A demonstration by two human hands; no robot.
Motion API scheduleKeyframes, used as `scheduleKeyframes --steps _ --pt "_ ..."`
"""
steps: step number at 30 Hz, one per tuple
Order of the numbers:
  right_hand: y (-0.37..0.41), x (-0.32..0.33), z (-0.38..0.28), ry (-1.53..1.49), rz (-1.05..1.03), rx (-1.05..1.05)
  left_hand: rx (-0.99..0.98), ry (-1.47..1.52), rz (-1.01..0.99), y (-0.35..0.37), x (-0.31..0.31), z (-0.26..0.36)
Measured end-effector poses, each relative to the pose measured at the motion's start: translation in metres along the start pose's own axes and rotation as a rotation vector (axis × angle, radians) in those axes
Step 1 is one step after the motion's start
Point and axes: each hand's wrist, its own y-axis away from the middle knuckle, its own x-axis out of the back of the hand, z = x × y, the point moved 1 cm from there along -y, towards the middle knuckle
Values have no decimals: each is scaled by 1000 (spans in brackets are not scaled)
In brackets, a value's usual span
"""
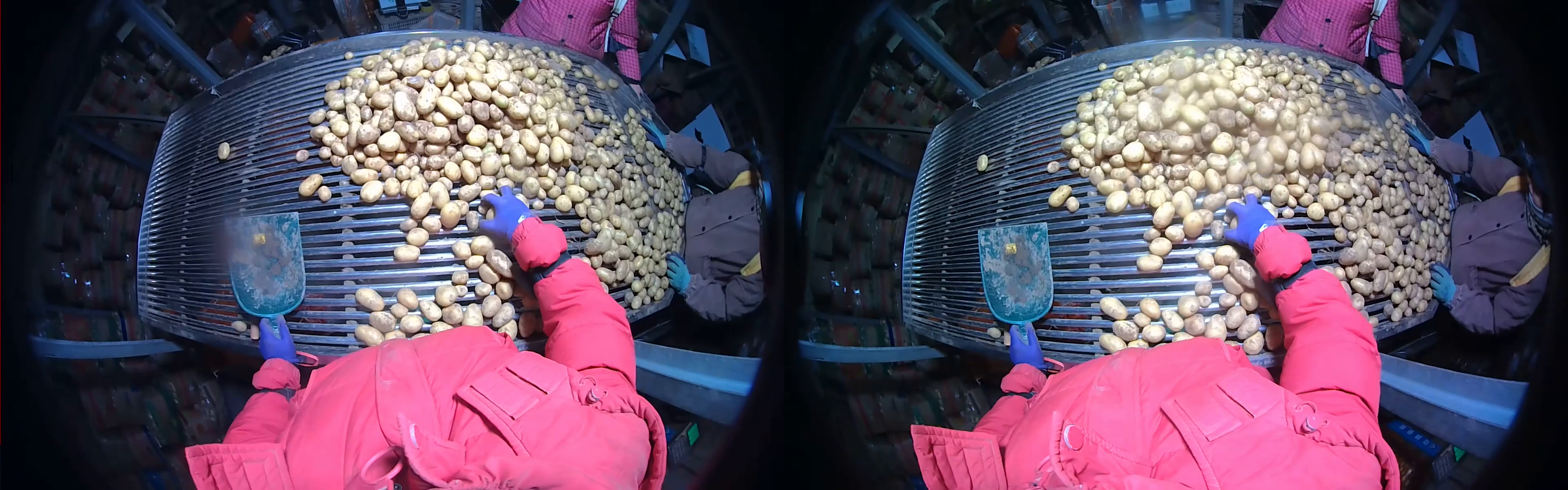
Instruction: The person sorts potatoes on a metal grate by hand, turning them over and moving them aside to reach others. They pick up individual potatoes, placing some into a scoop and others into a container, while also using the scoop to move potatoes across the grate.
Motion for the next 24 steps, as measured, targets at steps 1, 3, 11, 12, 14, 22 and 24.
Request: scheduleKeyframes --steps 1,3,11,12,14,22,24 --pt "2 -3 3 -115 54 -7 16 -7 -13 0 0 -1" --pt "1 -13 16 -198 133 32 17 -17 -16 -1 0 -3" --pt "2 -8 -47 13 -88 -52 -2 -37 -15 2 4 7" --pt "-4 -9 -54 89 -135 -73 4 -38 -12 2 5 9" --pt "-16 -6 -63 227 -257 -123 17 -41 -10 3 6 11" --pt "-17 -19 -33 412 -229 -52 46 14 -58 -1 3 0" --pt "-10 -12 -25 438 -226 11 28 55 -41 -2 -1 -8"
